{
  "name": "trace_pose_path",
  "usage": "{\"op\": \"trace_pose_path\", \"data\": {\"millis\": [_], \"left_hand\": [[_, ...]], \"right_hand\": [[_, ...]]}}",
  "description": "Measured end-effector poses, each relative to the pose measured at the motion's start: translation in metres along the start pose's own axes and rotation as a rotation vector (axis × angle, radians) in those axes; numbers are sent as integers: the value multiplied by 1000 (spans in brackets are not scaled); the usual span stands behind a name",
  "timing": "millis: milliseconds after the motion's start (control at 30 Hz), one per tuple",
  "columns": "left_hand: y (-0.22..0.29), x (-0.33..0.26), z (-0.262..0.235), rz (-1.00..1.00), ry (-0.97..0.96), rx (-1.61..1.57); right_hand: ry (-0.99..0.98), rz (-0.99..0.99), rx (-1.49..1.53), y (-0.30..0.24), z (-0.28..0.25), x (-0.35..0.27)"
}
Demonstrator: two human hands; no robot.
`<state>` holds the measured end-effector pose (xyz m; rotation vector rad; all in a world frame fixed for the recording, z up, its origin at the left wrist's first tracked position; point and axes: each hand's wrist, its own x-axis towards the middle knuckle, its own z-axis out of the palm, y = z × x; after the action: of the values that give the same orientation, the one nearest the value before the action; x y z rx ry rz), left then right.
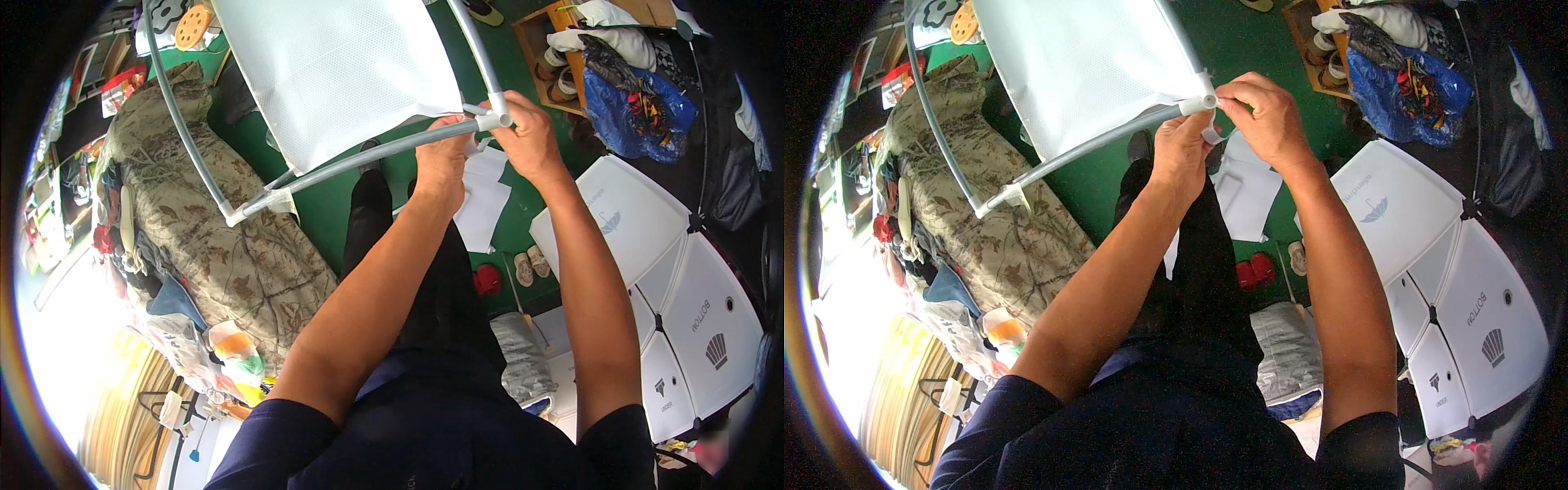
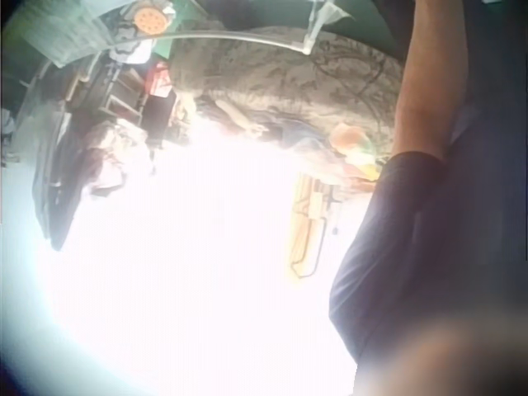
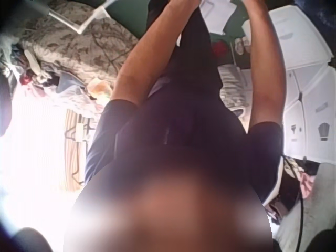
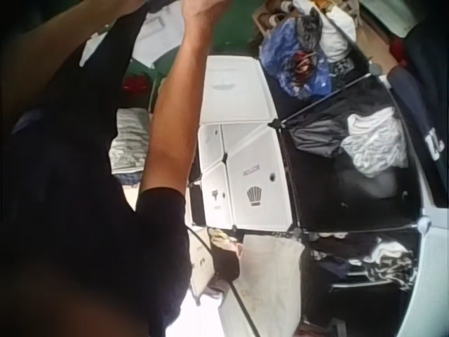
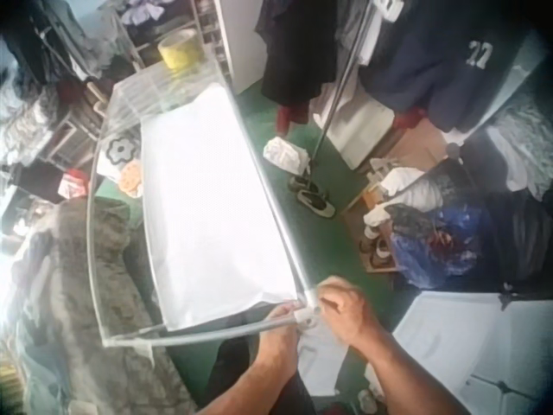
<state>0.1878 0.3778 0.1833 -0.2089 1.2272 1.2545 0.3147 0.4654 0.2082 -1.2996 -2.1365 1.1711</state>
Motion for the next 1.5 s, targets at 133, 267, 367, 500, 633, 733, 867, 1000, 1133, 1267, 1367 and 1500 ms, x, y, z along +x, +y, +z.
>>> {"op": "trace_pose_path", "data": {"millis": [133,267,367,500,633,733,867,1000,1133,1267,1367,1500], "left_hand": [[-1,4,-2,2,11,18],[-2,4,-2,-5,0,13],[-1,3,-2,-7,-13,-6],[1,-1,-1,-10,-47,-52],[2,-4,3,-62,-15,-151],[-1,0,2,-93,-25,-212],[-5,5,0,-112,-41,-270],[-4,8,-1,-125,-39,-290],[-3,6,3,-125,-13,-317],[2,1,9,-124,18,-333],[3,-2,12,-107,24,-318],[3,-2,11,-97,8,-312]], "right_hand": [[10,-38,-49,0,-1,0],[39,-89,-102,3,-4,0],[39,-96,-130,5,-6,-1],[31,-102,-157,9,-9,-1],[16,-83,-151,13,-11,-1],[9,-81,-149,14,-13,1],[-4,-90,-150,17,-15,2],[-35,-81,-162,18,-15,6],[-58,-86,-139,15,-14,8],[-80,-79,-134,12,-12,10],[-90,-68,-127,11,-11,10],[-97,-75,-120,8,-8,11]]}}
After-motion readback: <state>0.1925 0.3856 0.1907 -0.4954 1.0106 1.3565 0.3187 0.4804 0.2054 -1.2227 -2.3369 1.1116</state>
